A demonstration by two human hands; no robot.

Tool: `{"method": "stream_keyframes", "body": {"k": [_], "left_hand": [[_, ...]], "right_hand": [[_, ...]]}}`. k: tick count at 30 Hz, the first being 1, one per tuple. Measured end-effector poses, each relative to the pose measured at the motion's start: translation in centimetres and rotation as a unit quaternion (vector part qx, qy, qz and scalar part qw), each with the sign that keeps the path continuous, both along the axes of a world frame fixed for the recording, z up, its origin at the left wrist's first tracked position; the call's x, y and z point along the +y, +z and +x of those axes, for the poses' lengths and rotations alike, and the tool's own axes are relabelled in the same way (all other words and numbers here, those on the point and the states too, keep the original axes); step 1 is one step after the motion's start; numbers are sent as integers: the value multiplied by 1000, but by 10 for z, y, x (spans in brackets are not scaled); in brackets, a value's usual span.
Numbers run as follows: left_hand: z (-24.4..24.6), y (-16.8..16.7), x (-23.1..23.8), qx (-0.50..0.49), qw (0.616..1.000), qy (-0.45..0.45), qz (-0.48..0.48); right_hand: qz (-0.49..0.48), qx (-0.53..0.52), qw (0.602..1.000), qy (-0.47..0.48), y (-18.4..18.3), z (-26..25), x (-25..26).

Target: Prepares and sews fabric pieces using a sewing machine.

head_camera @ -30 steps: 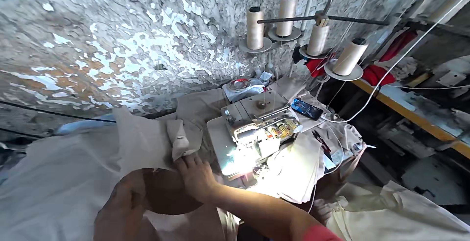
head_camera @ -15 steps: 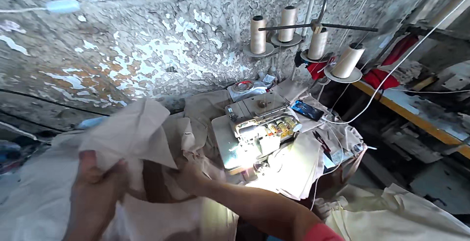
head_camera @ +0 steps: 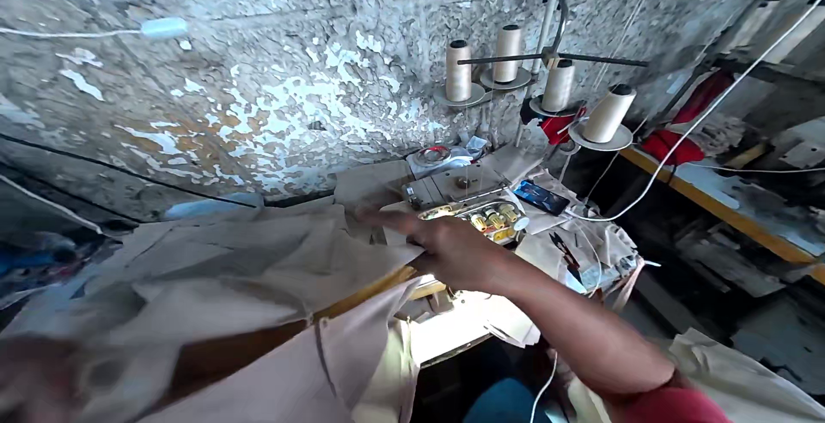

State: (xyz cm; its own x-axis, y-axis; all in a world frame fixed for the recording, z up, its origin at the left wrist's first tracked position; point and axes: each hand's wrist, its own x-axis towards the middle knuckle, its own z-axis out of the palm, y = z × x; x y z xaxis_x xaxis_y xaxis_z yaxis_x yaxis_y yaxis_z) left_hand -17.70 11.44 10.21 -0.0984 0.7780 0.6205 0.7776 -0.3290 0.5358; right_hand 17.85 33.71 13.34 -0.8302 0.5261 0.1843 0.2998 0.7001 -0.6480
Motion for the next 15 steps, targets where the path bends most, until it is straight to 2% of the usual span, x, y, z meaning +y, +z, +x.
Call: {"method": "stream_keyframes", "body": {"k": [1,3,5,6,7,9,11,12,14,15], "left_hand": [[-8,39,18,81,994,-3,-70],[-18,94,43,194,975,-12,-111],[-5,122,46,230,969,89,-27],[0,123,41,230,964,134,29],[4,118,30,237,956,159,61],[37,98,-5,283,930,232,32],[82,59,-28,288,921,260,-31],[91,33,-31,291,924,244,-55],[89,-25,-40,252,936,200,-143],[88,-49,-45,221,938,192,-185]], "right_hand": [[27,-51,998,9,7,-6,2],[43,-102,994,-8,23,-25,12],[77,-7,996,-54,32,-39,23],[95,65,991,-73,36,-42,25],[115,136,981,-80,34,-41,22],[142,195,967,-80,20,-33,2],[132,157,976,-69,-21,-18,-25],[103,113,986,-63,-51,-12,-33],[27,3,999,-31,-109,0,-41],[7,-19,1000,-15,-132,7,-44]]}}
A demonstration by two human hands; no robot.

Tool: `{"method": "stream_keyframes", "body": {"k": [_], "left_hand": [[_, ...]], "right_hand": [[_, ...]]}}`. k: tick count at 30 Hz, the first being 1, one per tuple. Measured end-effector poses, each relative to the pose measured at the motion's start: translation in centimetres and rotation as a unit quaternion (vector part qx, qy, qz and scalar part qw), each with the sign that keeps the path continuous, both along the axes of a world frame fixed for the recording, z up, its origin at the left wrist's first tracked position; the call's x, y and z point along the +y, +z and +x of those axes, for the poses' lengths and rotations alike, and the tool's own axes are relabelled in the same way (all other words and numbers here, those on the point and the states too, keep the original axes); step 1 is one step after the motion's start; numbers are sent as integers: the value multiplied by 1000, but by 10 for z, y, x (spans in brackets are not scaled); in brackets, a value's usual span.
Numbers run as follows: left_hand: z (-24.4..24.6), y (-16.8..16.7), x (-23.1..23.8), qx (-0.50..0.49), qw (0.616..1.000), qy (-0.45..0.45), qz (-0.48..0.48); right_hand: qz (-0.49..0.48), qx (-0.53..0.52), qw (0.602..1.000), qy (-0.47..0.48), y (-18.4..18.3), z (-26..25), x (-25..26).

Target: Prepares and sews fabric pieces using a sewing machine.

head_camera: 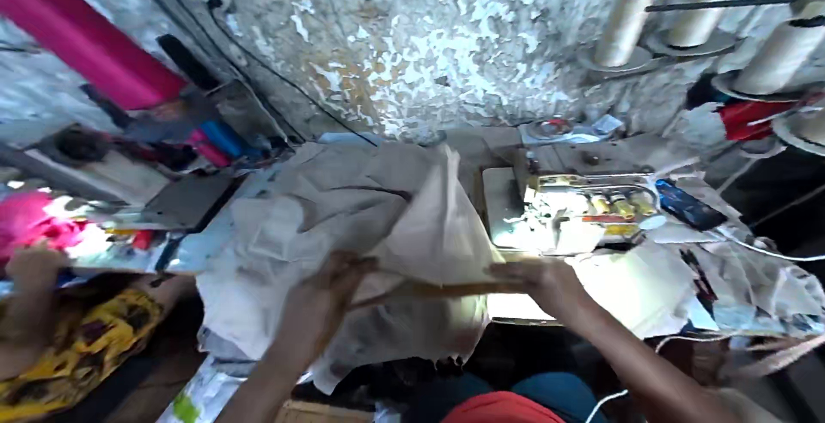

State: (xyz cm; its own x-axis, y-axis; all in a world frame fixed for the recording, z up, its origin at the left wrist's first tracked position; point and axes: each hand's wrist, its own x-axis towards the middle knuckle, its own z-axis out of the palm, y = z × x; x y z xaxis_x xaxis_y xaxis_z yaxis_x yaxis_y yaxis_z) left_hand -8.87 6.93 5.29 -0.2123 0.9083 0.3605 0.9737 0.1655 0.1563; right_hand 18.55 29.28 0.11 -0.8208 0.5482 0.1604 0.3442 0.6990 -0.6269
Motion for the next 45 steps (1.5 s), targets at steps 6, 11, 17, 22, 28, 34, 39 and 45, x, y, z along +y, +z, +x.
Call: {"method": "stream_keyframes", "body": {"k": [6,11,17,22,28,34,39,45], "left_hand": [[22,-43,-1,-14,1000,9,20],[18,-43,16,-44,993,25,109],[30,-37,42,-510,826,-32,238],[43,-28,63,-568,798,60,194],[29,-78,74,-255,958,130,25],[27,-146,96,-235,935,228,-139],[23,-154,97,-241,942,214,-88],[26,-148,103,-215,946,226,-90]], "right_hand": [[43,108,992,-59,-37,22,-5],[84,193,976,-57,-51,6,-3],[-321,283,900,-83,-30,-11,-23],[-501,347,780,-139,-23,-20,-25],[-234,233,933,-143,-100,-14,-2],[-32,190,971,-141,-166,-20,1],[20,201,970,-133,-173,-22,4],[-76,161,976,-127,-144,-6,8]]}}
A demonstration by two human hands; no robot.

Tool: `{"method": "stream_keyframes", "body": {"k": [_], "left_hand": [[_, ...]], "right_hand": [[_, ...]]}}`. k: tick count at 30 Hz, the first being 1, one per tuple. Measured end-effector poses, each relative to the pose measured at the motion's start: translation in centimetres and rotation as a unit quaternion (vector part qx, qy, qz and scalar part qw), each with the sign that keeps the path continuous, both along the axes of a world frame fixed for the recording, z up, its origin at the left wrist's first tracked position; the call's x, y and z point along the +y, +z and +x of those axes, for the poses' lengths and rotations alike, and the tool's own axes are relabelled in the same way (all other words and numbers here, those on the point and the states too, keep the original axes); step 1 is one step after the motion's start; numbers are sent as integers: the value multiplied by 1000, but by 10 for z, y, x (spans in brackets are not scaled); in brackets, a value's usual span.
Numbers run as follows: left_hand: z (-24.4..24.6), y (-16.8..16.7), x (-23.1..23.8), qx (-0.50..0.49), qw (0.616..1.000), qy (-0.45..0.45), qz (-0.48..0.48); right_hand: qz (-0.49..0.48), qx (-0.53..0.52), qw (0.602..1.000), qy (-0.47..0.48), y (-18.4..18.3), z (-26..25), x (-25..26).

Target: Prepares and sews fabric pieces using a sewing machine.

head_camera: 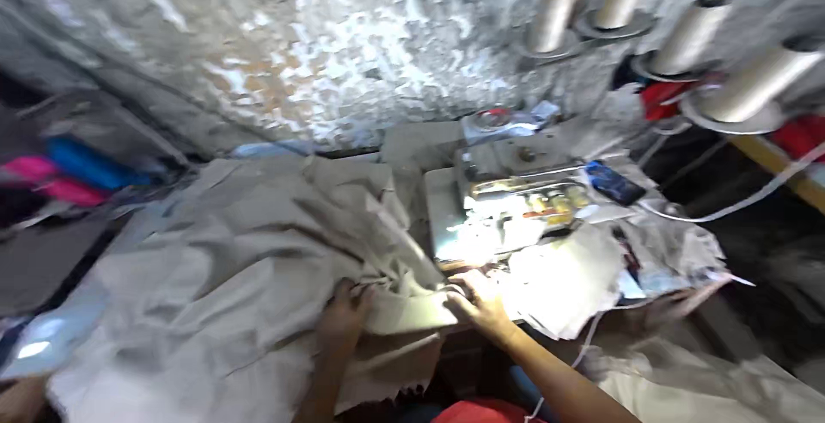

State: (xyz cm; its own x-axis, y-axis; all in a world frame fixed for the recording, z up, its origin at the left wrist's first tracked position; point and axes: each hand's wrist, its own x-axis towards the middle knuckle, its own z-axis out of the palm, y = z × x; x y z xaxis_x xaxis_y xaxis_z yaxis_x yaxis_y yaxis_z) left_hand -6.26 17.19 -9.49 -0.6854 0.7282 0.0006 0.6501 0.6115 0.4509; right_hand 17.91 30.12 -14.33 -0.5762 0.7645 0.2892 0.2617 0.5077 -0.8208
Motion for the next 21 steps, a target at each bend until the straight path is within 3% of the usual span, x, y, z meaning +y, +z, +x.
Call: {"method": "stream_keyframes", "body": {"k": [2,5,9,14,21], "left_hand": [[3,0,-4,37,998,-19,55],[10,5,-8,90,986,-74,123],[46,21,3,138,955,-166,204],[101,22,28,65,923,-276,261],[124,28,35,31,925,-294,238]], "right_hand": [[23,-7,998,-53,18,24,5],[-13,-99,973,-206,49,80,29],[22,-193,914,-357,45,162,91],[-14,-270,879,-394,31,193,128],[110,-214,877,-417,4,190,127]]}}
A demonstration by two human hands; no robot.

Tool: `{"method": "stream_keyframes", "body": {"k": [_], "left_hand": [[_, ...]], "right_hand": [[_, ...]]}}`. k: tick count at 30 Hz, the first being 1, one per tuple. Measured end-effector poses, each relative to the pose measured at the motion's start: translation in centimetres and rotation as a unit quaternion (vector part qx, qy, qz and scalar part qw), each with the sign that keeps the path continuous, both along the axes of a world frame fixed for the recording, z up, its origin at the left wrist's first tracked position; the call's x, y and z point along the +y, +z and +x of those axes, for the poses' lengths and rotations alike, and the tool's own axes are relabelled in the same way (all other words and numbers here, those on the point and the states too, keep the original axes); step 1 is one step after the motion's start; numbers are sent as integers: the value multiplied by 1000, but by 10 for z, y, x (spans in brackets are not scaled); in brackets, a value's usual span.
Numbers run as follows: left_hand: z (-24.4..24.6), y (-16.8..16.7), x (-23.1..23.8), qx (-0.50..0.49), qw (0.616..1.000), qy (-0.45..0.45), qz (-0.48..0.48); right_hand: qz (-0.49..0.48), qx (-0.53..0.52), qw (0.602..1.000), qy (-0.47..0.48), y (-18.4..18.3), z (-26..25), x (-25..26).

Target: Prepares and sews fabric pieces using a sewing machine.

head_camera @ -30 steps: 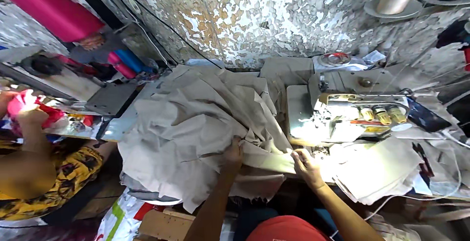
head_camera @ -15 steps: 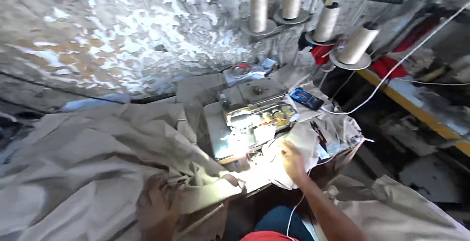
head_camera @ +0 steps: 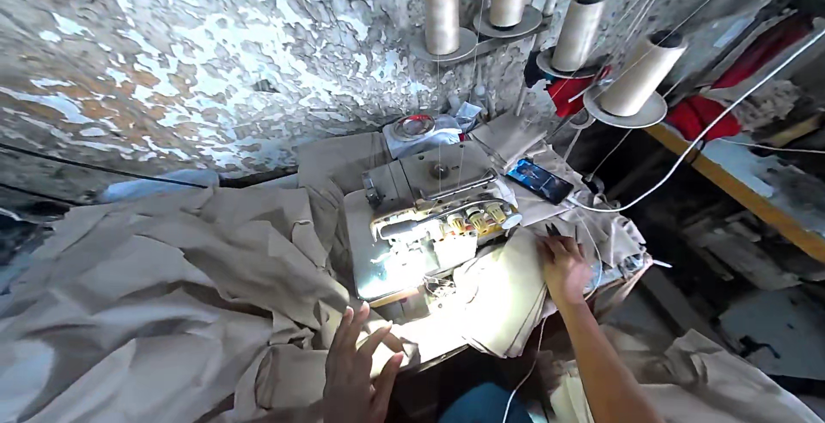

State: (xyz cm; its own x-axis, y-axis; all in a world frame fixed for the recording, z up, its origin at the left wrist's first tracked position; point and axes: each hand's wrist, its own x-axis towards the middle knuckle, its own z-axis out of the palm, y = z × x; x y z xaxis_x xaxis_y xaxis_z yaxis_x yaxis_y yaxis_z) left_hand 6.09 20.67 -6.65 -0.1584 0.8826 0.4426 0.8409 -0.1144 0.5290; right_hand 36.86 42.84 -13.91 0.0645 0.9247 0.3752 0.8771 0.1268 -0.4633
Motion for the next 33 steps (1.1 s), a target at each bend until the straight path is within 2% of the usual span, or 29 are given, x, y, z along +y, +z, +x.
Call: {"method": "stream_keyframes", "body": {"k": [6,12,15,17,19,21,23,25,29,33], "left_hand": [[11,-7,7,-58,997,-43,-7],[37,-7,33,-43,986,-162,-3],[50,-5,54,-63,971,-230,-18],[60,0,69,-112,955,-267,-68],[68,4,86,-175,925,-304,-143],[73,8,99,-229,875,-362,-224],[81,20,104,-254,802,-394,-370],[90,16,100,-274,739,-406,-462],[93,-9,69,-497,652,-326,-472],[94,-22,58,-549,640,-237,-483]], "right_hand": [[-12,-37,998,55,9,-1,7],[-37,-55,994,91,19,-3,17],[14,-2,989,148,40,-8,-2],[42,67,972,220,69,-10,-31],[98,114,942,300,98,-9,-61],[141,139,909,368,124,-3,-83],[162,165,897,378,139,8,-93],[167,171,911,336,144,22,-90],[103,212,943,234,115,36,-58],[-24,174,965,194,62,24,-21]]}}
